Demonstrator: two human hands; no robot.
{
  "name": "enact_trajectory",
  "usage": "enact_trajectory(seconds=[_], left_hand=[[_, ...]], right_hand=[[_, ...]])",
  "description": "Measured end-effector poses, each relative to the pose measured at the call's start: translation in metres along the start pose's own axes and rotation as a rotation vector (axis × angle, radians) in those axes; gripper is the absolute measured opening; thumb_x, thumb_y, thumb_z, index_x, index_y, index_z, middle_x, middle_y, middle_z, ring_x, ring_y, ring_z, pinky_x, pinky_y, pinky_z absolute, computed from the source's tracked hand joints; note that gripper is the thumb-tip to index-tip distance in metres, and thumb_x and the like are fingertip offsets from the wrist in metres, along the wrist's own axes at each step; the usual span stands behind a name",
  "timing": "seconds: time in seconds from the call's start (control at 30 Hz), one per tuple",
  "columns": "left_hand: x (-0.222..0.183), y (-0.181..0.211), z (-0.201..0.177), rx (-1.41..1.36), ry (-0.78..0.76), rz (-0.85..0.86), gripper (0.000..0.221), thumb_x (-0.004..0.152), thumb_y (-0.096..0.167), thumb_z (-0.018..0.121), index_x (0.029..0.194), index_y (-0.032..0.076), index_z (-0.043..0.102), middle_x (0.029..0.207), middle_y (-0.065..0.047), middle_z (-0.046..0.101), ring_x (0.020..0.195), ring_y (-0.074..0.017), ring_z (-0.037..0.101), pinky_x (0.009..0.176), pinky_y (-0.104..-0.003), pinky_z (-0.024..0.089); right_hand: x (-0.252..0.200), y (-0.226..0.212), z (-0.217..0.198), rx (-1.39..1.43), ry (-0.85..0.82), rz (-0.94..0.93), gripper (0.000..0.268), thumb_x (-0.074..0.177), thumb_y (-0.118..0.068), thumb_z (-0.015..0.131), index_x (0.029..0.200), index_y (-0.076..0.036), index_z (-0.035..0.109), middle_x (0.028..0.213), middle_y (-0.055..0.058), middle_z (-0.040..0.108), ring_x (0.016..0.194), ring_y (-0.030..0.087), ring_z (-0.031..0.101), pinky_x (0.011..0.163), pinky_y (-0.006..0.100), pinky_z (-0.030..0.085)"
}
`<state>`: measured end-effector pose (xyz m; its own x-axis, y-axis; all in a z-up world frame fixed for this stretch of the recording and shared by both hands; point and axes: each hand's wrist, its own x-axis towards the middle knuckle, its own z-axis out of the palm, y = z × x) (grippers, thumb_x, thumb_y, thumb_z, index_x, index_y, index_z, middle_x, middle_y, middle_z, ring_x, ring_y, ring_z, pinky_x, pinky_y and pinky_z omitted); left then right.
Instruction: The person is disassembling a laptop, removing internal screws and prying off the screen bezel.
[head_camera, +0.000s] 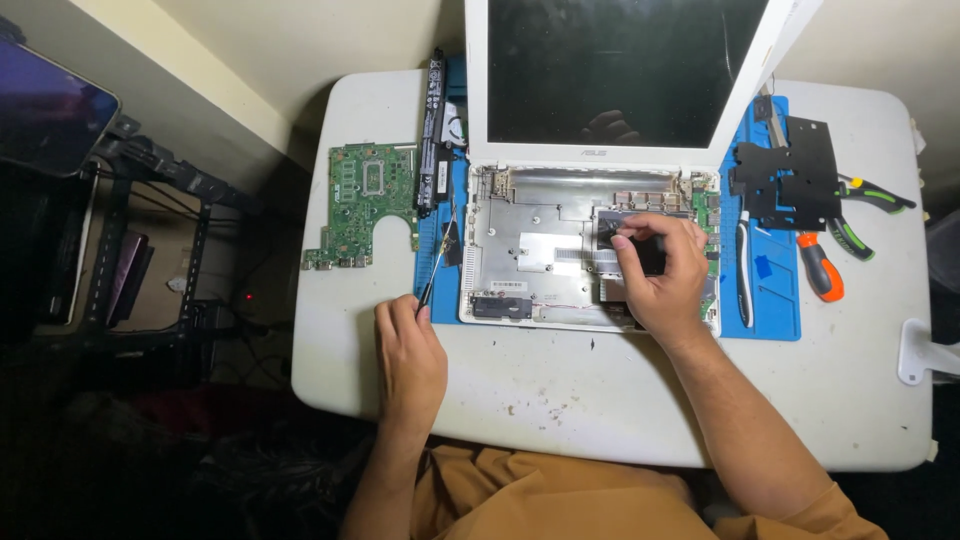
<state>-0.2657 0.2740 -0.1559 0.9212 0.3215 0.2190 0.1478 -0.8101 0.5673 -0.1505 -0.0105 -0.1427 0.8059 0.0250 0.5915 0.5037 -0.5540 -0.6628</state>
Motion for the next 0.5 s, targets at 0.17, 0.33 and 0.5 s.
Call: enact_trajectory(seconds=[0.17, 0.33, 0.5], left_hand=[[0.006, -0.003, 0.012, 0.09, 0.048, 0.038, 0.018, 0.111, 0.019, 0.041, 0.114, 0.006, 0.053, 0.097, -0.01, 0.05, 0.083, -0.0328, 0.061, 0.07, -0.041, 0.052], [0.012, -0.006, 0.017, 0.173, 0.088, 0.1, 0.017, 0.111, 0.019, 0.044, 0.112, 0.006, 0.055, 0.095, -0.01, 0.051, 0.079, -0.033, 0.059, 0.068, -0.042, 0.05], [0.016, -0.003, 0.019, 0.158, 0.047, 0.089, 0.008, 0.103, 0.005, 0.06, 0.11, 0.001, 0.058, 0.104, -0.016, 0.057, 0.09, -0.0335, 0.054, 0.08, -0.045, 0.045]], right_hand=[[0.01, 0.001, -0.016, 0.001, 0.052, -0.034, 0.015, 0.099, -0.009, 0.078, 0.109, -0.005, 0.068, 0.092, 0.004, 0.075, 0.083, 0.025, 0.068, 0.092, 0.039, 0.044], [0.026, -0.007, -0.057, 0.09, 0.14, -0.032, 0.014, 0.104, 0.002, 0.071, 0.116, 0.006, 0.064, 0.096, 0.017, 0.07, 0.083, 0.03, 0.065, 0.085, 0.042, 0.048], [0.022, -0.023, -0.094, -0.084, -0.001, 0.122, 0.015, 0.105, 0.006, 0.066, 0.119, 0.005, 0.062, 0.105, 0.017, 0.069, 0.095, 0.024, 0.066, 0.092, 0.034, 0.053]])
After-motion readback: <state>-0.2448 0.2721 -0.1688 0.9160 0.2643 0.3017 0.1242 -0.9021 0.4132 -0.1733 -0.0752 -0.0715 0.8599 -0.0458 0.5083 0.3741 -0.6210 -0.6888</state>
